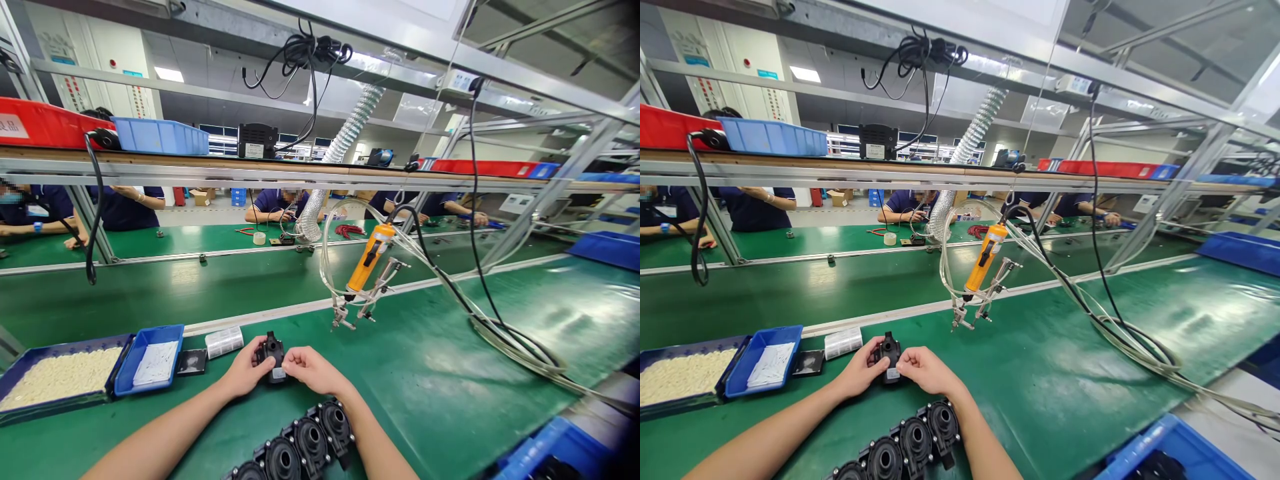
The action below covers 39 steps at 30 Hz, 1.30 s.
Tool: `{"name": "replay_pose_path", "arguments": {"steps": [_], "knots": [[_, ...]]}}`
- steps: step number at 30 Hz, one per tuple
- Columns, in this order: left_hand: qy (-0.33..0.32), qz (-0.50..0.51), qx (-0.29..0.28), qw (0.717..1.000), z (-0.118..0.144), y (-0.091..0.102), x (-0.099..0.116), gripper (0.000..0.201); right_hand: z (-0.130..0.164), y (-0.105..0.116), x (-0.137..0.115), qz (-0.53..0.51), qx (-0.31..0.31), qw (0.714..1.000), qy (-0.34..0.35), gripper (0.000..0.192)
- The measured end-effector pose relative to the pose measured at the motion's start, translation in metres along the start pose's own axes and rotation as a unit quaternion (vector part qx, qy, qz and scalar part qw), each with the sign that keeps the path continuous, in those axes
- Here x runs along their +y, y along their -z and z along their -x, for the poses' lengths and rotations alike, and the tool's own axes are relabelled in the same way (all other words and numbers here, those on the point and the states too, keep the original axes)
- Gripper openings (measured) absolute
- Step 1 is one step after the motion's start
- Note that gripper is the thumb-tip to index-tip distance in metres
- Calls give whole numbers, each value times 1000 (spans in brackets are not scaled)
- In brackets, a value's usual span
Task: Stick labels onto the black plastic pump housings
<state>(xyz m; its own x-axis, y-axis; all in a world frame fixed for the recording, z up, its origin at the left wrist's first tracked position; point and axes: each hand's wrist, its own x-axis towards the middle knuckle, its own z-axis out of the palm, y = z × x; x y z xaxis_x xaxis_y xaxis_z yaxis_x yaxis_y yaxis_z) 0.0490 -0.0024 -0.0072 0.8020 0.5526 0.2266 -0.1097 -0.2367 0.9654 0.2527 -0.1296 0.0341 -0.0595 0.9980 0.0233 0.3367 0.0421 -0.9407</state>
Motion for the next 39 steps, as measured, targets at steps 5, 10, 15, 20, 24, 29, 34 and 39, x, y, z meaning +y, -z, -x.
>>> {"name": "replay_pose_path", "arguments": {"steps": [5, 10, 15, 20, 24, 29, 34, 39], "knots": [[3, 1, 0, 1000, 0, 0, -2, 68, 0, 0, -3, 8, 5, 1000, -1, 68], [0, 0, 1, 1000, -1, 0, -3, 67, 1, -1, -8, 16, 14, 1000, -2, 66], [5, -10, 4, 1000, 1, -1, 2, 69, 3, -3, -9, 16, 17, 1000, -6, 62], [12, -24, 4, 1000, 4, -2, 8, 71, 3, -3, -11, 17, 25, 1000, -7, 52], [7, -34, 5, 999, 4, -1, 9, 70, 4, -4, -13, 29, 38, 999, -9, 40], [7, -61, 13, 998, 3, -1, 10, 71, 5, -4, -15, 54, 56, 997, -9, 30], [14, -63, 12, 998, 3, -1, 10, 74, 7, -5, -18, 85, 74, 994, -4, 23], [7, -59, 18, 998, 4, 1, 11, 72, 8, -1, -18, 123, 101, 987, -10, 25]]}}
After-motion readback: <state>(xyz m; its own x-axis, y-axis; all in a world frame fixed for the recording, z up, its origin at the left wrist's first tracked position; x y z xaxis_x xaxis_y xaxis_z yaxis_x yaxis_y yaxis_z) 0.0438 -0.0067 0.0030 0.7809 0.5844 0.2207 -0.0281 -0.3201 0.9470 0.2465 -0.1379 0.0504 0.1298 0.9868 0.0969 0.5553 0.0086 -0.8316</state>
